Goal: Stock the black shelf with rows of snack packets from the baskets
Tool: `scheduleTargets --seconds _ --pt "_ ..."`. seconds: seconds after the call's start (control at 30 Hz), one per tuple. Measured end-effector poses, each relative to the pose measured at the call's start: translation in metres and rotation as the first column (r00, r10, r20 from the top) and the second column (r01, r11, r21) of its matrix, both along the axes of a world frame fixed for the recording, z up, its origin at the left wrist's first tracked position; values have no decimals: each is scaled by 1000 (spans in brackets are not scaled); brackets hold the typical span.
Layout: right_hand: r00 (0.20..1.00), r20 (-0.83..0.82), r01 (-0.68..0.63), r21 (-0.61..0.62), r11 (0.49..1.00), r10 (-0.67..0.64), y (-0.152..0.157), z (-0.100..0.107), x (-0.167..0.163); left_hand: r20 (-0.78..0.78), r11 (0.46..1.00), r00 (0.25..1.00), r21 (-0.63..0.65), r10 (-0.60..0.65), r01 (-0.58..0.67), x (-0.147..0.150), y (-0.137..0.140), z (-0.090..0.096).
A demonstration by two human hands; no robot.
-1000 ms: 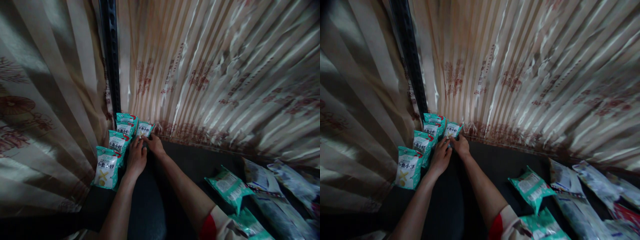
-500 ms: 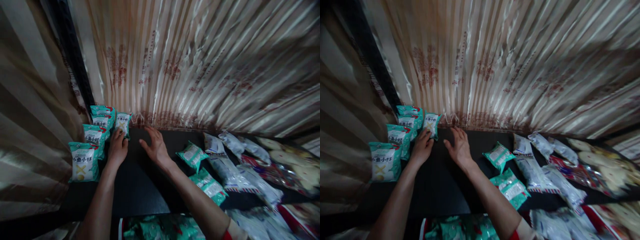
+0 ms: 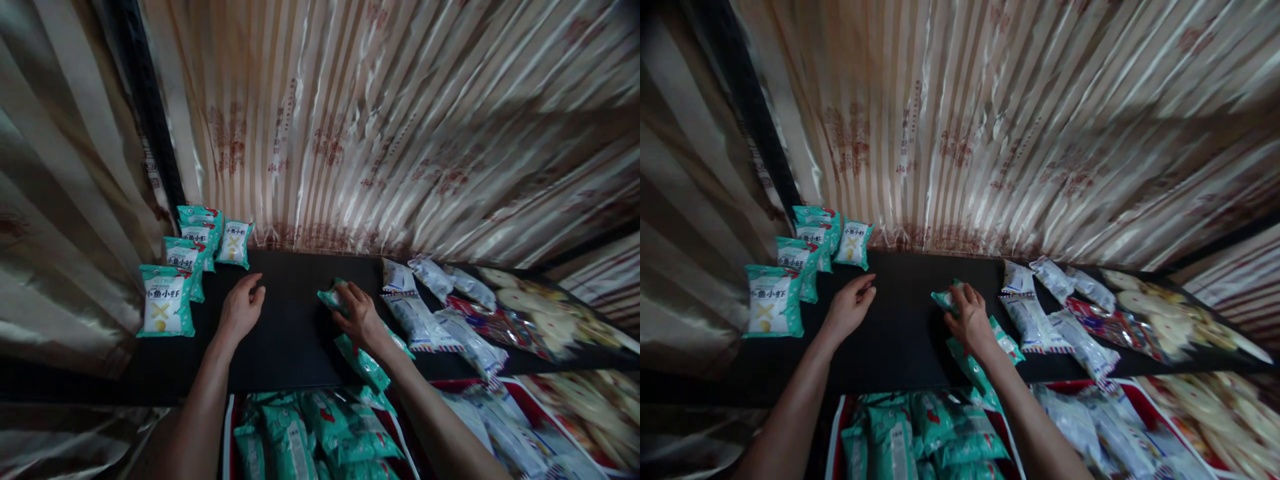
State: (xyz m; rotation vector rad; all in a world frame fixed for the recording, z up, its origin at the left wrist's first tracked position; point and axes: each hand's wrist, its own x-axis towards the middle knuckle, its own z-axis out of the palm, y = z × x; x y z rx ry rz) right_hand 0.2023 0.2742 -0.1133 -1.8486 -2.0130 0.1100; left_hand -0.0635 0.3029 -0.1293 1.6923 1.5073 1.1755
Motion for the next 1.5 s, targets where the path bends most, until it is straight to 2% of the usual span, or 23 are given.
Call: scheduleTargets --seconds 0.1,0.17,0.23,0.3,0.37,0.43,0.5,0.57,0.7,0.8,0.87,0.93,1.03,1.1,1.17,1.2,1.27,1.3,1.33,1.4,1.43,1.5 --pt "962 -262 -125 -169 978 77 -12 32 -30 36 987 986 -25 -160 161 2 -13 5" --pt "877 -477 -225 -297 928 60 -16 53 -45 31 969 968 -7 -248 249 2 -19 10" --pt "734 -678 -370 -353 859 37 -13 66 -54 9 948 948 4 -317 317 -1 -22 15" --pt "573 -819 -490 -352 798 -9 -6 70 -58 21 926 926 -9 -378 378 -4 -21 17" --pt "428 -898 -537 -345 770 -104 5 67 -60 78 916 915 -39 -396 400 -7 -17 17" --pt "300 -937 -537 -323 779 -182 14 59 -63 134 929 926 -62 -354 365 -10 -11 16" --pt "217 -958 -514 -274 813 -186 19 49 -69 144 954 948 -60 -284 295 -13 -6 14" --pt "227 -963 -509 -243 825 -143 21 40 -79 109 977 974 -49 -201 207 -16 -2 13" --pt "305 -947 -525 -252 813 -97 23 22 -105 48 995 994 -18 -100 101 -24 3 10" --pt "313 -945 -484 -245 840 -96 26 11 -121 20 998 998 37 -55 55 -31 4 9" --pt "272 -952 -419 -250 873 -142 28 6 -129 13 996 999 87 -36 35 -35 4 11" --pt "157 -960 -340 -272 900 -231 28 4 -135 9 984 999 174 31 -32 -36 3 15" --pt "-101 -944 -256 -280 925 -314 28 6 -144 83 942 979 266 187 -202 -31 4 18" --pt "-245 -913 -227 -273 935 -326 28 8 -151 219 956 959 189 181 -223 -25 7 18" --pt "-330 -884 -224 -268 937 -332 29 9 -158 363 991 927 53 95 -122 -20 12 16" --pt "-342 -877 -232 -268 935 -337 29 9 -162 415 998 908 -1 51 -56 -19 14 15" --pt "-297 -882 -283 -284 916 -365 26 7 -166 451 998 893 -54 11 15 -20 20 15" --pt "-228 -890 -322 -314 893 -395 23 6 -166 430 998 903 -54 16 8 -23 22 16" --pt "-120 -899 -359 -356 863 -421 19 5 -165 385 999 922 -39 33 -19 -26 24 17" --pt "179 -908 -373 -419 828 -379 10 4 -157 258 997 964 18 68 -75 -34 27 21" --pt "337 -895 -334 -403 852 -292 7 5 -151 200 995 977 49 70 -82 -38 27 24" --pt "598 -800 -209 -218 953 -51 5 8 -137 126 995 992 97 28 -40 -43 28 29"
